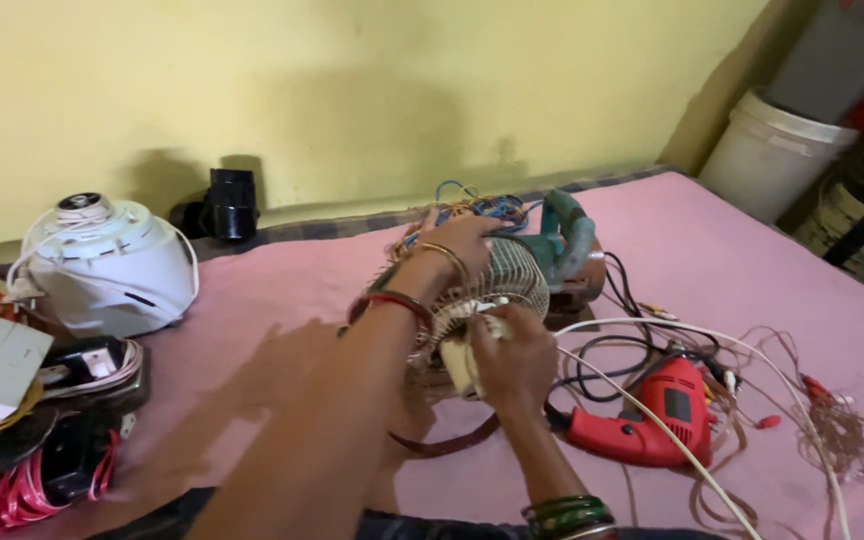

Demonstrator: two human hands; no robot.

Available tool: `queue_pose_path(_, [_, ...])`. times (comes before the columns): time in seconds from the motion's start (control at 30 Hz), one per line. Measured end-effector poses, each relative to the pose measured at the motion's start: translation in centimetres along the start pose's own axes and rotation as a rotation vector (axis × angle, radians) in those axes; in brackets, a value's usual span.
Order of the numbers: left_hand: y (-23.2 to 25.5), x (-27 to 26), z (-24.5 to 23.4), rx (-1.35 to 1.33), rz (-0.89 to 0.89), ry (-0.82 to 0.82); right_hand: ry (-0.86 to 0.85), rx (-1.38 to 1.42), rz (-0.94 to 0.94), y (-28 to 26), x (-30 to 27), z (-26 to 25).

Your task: The person wipes the metal cage and motor housing of a small table fan with a white cloth. They rotate the fan to clean different sides and reach into the cage to wipe the blades and central hub.

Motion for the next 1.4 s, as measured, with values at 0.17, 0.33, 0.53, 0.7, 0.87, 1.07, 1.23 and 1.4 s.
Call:
queue_pose_path(0.17, [-0.4,0.7,0.4,0.009,0.002,0.042,0.068,0.132,-0.144,-0.8,2.1,1.3])
queue_pose_path(0.33, [-0.5,-0.1,0.7,-0.028,-0.009,0.018,0.016,0.108,-0.220,-0.2,0.9,0.8])
queue_pose_path(0.53, [-0.1,-1.2,-0.4,-0.051,-0.027,0.015,-0.245,-0.040,-0.030,3.0,1.6,-1.2])
queue_pose_path(0.7, [-3.1,-3.1,0.2,-0.282,0.025,0.143,-0.119,0.042,0.011,4.5,7.4,-1.1])
queue_pose_path(0.87, [-2.3,-6.8,-3.0,-0.172,-0.187,0.205,-0.307,0.165,0.120,0.6,9.9,-0.1])
queue_pose_path(1.07, [-1.0,-9.9,-5.5,0.102,-0.343,0.461,-0.161,0.130,-0.487,-4.1,5.3,2.0])
queue_pose_path(1.23, [-4.1,-12.2,-7.0,-0.125,-0.247,0.473,-0.366,0.024,-0.247,-2.5,7.8,2.3])
queue_pose_path(1.4, [-5.4,-12.5,-8.6,-0.263,-0.396,0.178,-0.415,-0.064,-0.143,-2.1,8.9,2.5])
Point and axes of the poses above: each hand's wrist, its own x-axis towards the middle knuckle, its own z-axis out of the palm, y = z × x, the point moved 1 cm from there along x, towards the middle knuckle, and after that the axes turned 5 degrees about y, right-handed, at the moved point
